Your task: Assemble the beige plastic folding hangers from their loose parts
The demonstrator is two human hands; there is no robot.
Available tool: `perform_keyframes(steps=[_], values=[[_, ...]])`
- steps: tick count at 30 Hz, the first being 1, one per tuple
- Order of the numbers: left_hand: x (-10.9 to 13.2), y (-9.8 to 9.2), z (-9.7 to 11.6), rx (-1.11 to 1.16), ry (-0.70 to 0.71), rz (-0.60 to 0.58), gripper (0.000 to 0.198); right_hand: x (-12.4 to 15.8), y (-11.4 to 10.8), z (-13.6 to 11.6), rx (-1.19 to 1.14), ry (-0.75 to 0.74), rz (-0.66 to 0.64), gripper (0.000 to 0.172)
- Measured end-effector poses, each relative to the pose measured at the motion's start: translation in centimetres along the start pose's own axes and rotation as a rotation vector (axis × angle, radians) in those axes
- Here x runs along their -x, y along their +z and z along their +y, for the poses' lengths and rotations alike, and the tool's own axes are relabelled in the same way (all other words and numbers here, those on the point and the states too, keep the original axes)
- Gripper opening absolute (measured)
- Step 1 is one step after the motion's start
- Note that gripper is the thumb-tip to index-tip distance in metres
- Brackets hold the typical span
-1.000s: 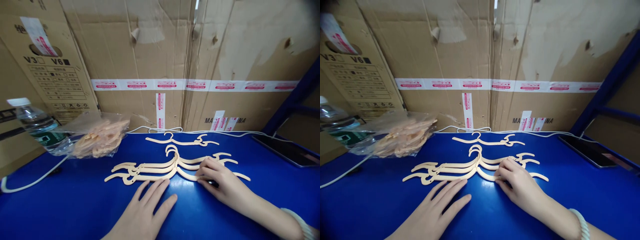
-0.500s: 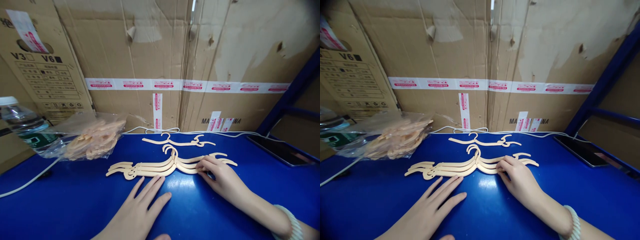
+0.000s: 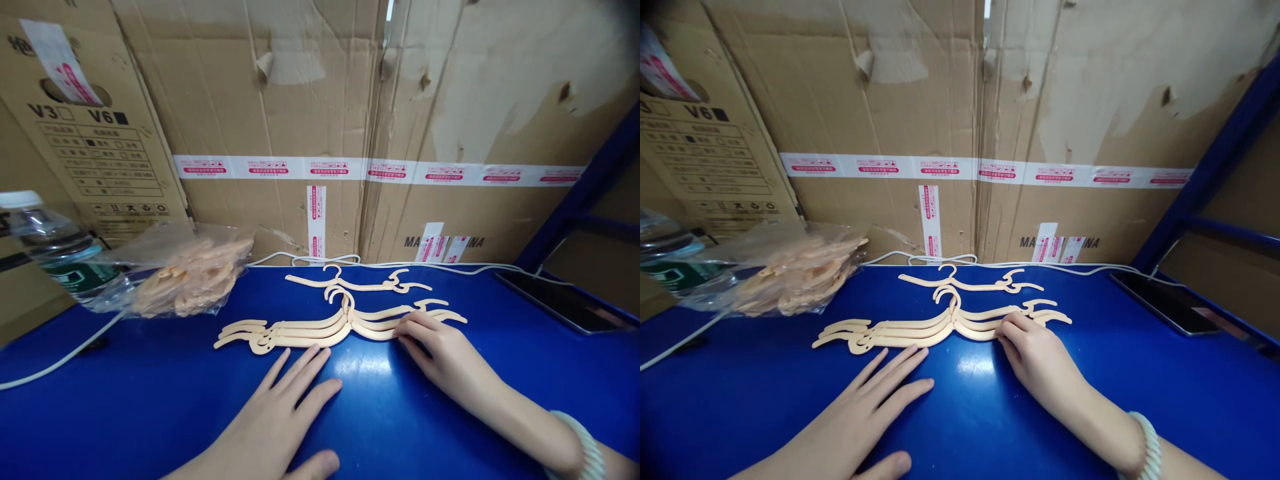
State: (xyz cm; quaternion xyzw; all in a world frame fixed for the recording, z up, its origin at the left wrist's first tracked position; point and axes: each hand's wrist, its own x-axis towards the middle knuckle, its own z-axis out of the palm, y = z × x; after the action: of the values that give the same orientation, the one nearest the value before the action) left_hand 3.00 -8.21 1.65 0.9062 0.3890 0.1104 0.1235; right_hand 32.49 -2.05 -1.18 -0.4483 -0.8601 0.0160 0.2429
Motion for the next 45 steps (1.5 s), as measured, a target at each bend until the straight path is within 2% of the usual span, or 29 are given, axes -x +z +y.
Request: perform_keyframes(steps=[9, 15, 22, 28, 30, 37, 45], values=[[-0.5, 0.0, 0.0, -0.001, -0.016, -0.011, 0.053, -0.1, 0.0, -0.2, 0.040, -0.027, 0.017, 0.021], [-0.4, 0.3, -0.2, 0.013, -0.002, 0.023, 0.053, -0.1, -0.1, -0.3, 0.062, -0.045, 0.037, 0.022], [-0.5, 0.2, -0.2, -0.017, -0.019, -0.023, 0.052, 0.0, -0.1, -0.3, 0.072, -0.028, 0.002, 0.021], [-0.1, 1.5, -0.2, 0.014, -0.042, 0.139, 0.047, -0.1, -0.2, -0.4, 0.052, -0.045, 0.044, 0.019], [0.0, 1.9, -0.4, 0.024, -0.035, 0.158, 0.047, -0.2, -0.4, -0.6, 0.032, -0.058, 0.045, 0.019], [0.0, 2.3, -1.0, 0.068, 0.052, 0.128, 0.047, -0.2, -1.0, -2.0, -0.150, -0.112, -0.161, 0.019], [-0.2, 1.8, -1.0, 0.042, 0.064, 0.075, 0.042, -0.2, -0.9, -2.0, -0.192, -0.094, -0.195, 0.021]])
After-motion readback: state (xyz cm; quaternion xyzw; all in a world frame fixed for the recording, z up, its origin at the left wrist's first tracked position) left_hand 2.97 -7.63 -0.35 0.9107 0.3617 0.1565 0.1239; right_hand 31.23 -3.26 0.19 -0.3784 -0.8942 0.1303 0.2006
